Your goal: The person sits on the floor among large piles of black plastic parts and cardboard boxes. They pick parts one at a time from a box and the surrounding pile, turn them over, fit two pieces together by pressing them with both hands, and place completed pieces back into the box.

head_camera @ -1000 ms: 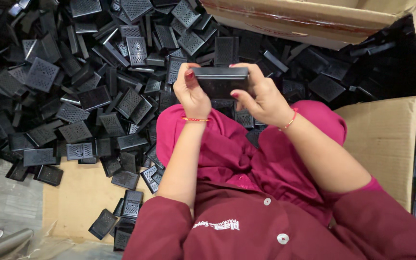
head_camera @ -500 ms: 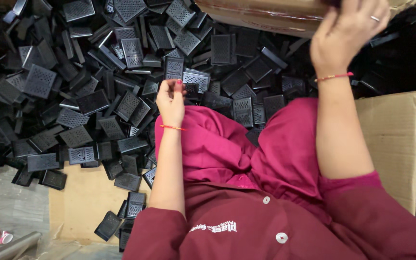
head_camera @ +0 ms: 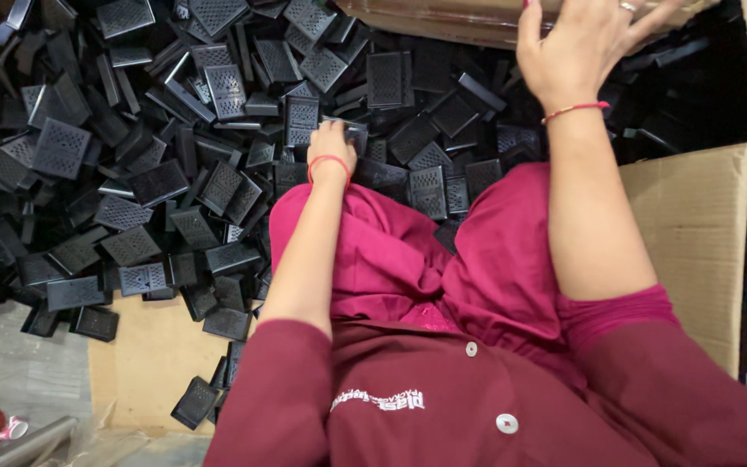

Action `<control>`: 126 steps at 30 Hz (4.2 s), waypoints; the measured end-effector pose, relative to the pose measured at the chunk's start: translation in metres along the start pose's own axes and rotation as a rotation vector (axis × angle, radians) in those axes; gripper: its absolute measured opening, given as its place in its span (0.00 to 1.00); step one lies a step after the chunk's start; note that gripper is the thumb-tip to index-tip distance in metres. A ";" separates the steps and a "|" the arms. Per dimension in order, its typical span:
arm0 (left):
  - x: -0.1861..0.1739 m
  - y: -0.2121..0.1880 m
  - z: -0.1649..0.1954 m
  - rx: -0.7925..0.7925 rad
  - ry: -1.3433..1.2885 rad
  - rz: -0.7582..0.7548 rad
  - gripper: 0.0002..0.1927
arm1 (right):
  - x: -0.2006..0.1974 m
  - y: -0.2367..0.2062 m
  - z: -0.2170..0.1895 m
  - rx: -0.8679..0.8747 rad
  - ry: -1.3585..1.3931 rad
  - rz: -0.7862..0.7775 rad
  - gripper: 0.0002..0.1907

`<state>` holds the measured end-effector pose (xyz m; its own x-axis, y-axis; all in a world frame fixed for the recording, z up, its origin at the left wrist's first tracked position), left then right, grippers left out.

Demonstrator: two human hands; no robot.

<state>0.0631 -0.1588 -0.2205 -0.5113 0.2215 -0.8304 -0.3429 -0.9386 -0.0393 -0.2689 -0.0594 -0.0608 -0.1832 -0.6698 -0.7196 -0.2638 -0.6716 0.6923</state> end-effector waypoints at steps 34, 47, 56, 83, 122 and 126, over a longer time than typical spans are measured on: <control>0.008 -0.009 0.080 0.149 -1.841 -0.223 0.19 | -0.042 -0.034 -0.100 -0.130 0.779 -0.449 0.50; 0.052 0.021 0.075 0.369 0.245 0.178 0.31 | -0.051 -0.016 -0.066 -0.091 0.805 -0.237 0.40; 0.053 -0.004 0.062 0.243 0.245 0.056 0.15 | -0.032 -0.027 -0.067 -0.037 0.777 -0.307 0.40; -0.034 -0.086 0.121 0.423 -1.592 0.009 0.41 | -0.085 -0.070 -0.150 0.091 1.430 -0.519 0.28; -0.113 -0.091 0.130 0.361 -1.776 -0.203 0.46 | -0.127 -0.052 -0.141 -0.324 1.143 -0.334 0.22; -0.112 -0.089 0.137 0.417 -1.811 -0.220 0.46 | -0.125 -0.049 -0.136 -0.298 1.225 -0.348 0.22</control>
<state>0.0433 -0.0640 -0.0477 -0.4486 0.5521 0.7028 -0.5133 -0.8029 0.3031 -0.1042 0.0145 0.0021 0.8689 -0.1931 -0.4557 0.1251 -0.8052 0.5796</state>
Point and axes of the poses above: each hand's wrist, its own y-axis towards the middle knuckle, its own x-axis out of the palm, z = x × y, the point moved 3 cm from there along y, towards the middle knuckle, and after that the axes turned 11 degrees about -y, right-handed, at the moved point
